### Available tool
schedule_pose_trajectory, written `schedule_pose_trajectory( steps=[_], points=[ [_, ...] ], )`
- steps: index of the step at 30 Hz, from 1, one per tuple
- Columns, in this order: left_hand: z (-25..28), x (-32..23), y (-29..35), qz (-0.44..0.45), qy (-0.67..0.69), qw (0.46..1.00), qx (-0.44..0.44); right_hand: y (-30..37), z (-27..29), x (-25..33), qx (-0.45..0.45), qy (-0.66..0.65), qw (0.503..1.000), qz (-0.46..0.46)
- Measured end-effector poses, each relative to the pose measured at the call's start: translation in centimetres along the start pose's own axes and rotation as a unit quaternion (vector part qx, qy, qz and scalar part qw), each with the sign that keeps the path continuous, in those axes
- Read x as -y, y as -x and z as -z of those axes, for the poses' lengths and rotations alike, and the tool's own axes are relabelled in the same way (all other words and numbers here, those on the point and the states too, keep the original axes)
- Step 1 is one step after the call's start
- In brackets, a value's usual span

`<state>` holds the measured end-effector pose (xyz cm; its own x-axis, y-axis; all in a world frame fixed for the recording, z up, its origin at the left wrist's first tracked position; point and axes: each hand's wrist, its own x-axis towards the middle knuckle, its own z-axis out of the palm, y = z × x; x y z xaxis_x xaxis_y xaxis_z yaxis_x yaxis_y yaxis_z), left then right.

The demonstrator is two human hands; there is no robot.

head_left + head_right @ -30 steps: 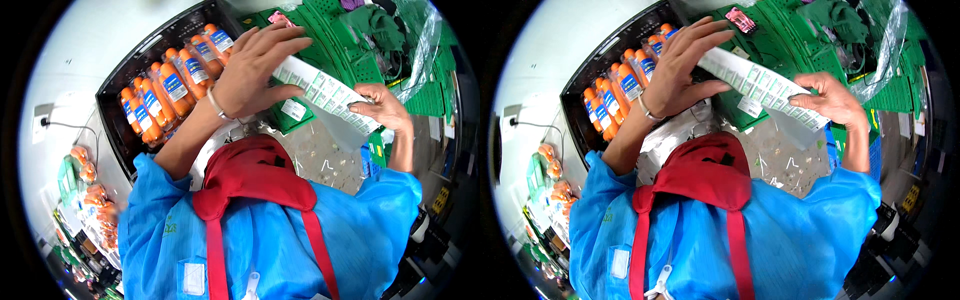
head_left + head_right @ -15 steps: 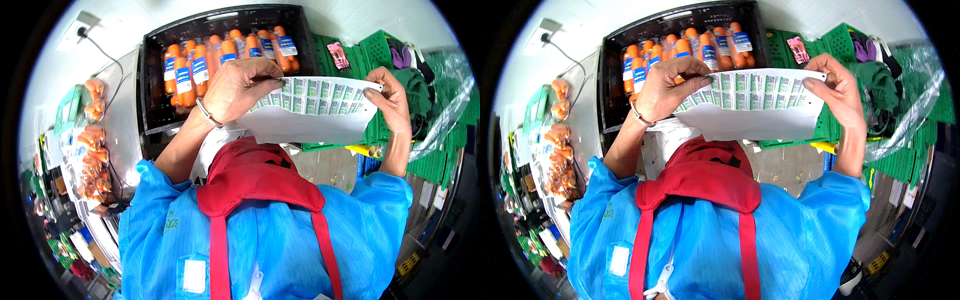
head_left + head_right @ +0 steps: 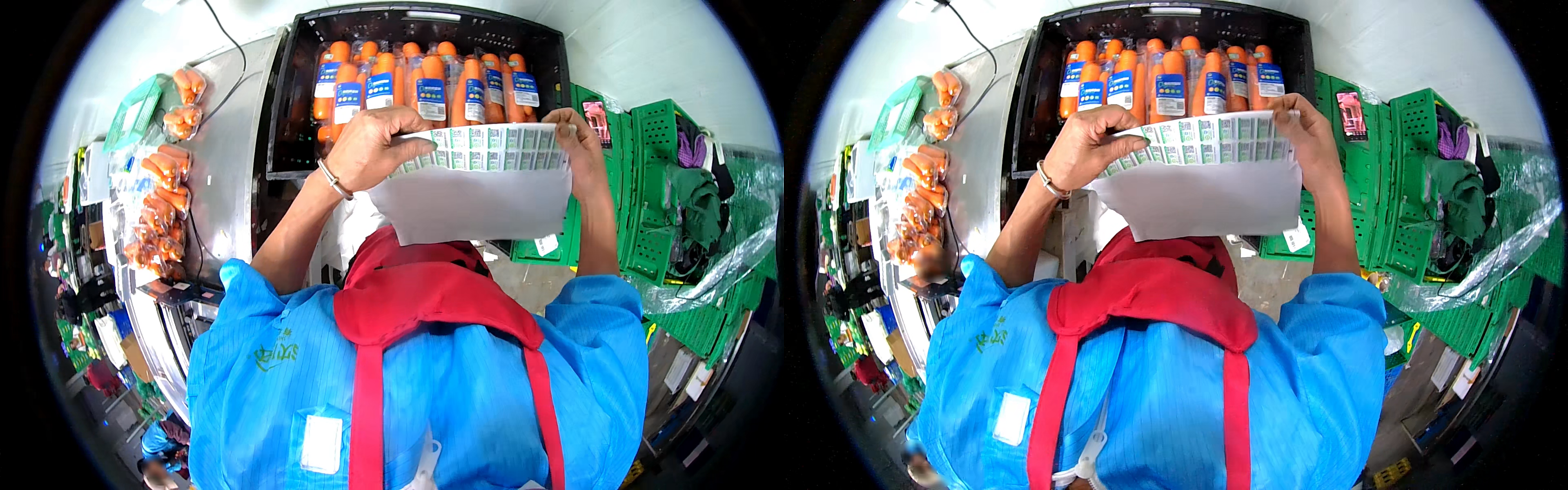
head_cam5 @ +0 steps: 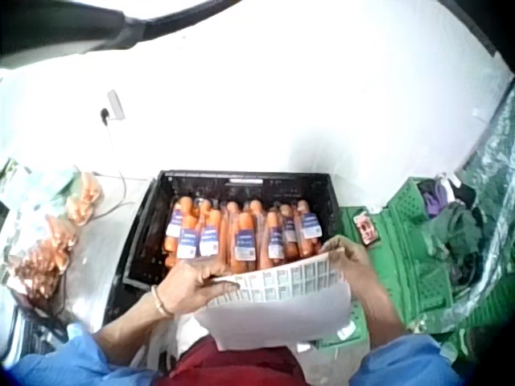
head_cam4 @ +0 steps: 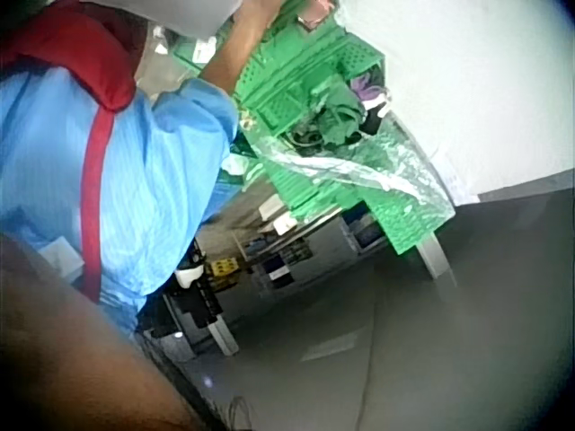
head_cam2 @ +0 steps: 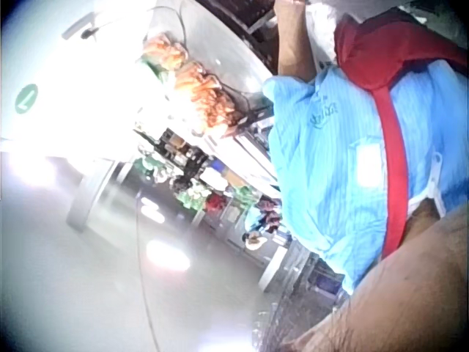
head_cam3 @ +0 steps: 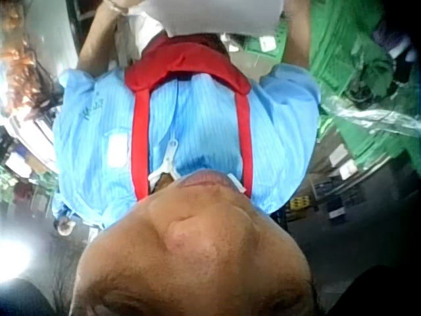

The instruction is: The person applies adhesive labels to pre-packaged bags of carrots. They peel labels from a sheet and affix them to the plastic packaging, then place the labeled bags into a black crate. The person repeats this process for multiple bags throughout the clip.

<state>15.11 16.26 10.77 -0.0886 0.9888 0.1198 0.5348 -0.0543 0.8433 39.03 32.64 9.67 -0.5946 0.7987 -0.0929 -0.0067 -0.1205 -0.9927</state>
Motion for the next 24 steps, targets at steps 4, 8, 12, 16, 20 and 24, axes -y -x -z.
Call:
schedule_pose_trajectory(
  steps=[4, 8, 12, 16, 20, 24],
  points=[
    [0.9, 0.6, 0.4, -0.011, -0.065, 0.998, -0.016, 0.2, -0.6, -0.8, 0.069, 0.056, 0.996, 0.030],
    [1.8, 0.9, 0.8, -0.016, -0.081, 0.997, 0.006, -0.6, -0.2, -1.8, 0.062, 0.059, 0.996, 0.008],
    [2.2, 1.1, 1.0, -0.002, -0.097, 0.995, 0.015, -1.6, -0.9, -1.8, 0.040, 0.047, 0.997, -0.051],
    [2.6, 1.2, 1.3, -0.003, -0.132, 0.991, 0.012, -2.4, -1.8, -1.4, 0.080, 0.035, 0.996, 0.004],
    [3.2, 1.5, 1.8, 0.012, -0.141, 0.990, 0.014, -3.2, -1.8, -1.6, 0.172, 0.142, 0.975, -0.010],
    [3.6, 2.1, 2.2, 0.011, -0.127, 0.992, 0.018, -4.0, -2.7, -1.8, 0.161, 0.156, 0.974, -0.029]
  ],
)
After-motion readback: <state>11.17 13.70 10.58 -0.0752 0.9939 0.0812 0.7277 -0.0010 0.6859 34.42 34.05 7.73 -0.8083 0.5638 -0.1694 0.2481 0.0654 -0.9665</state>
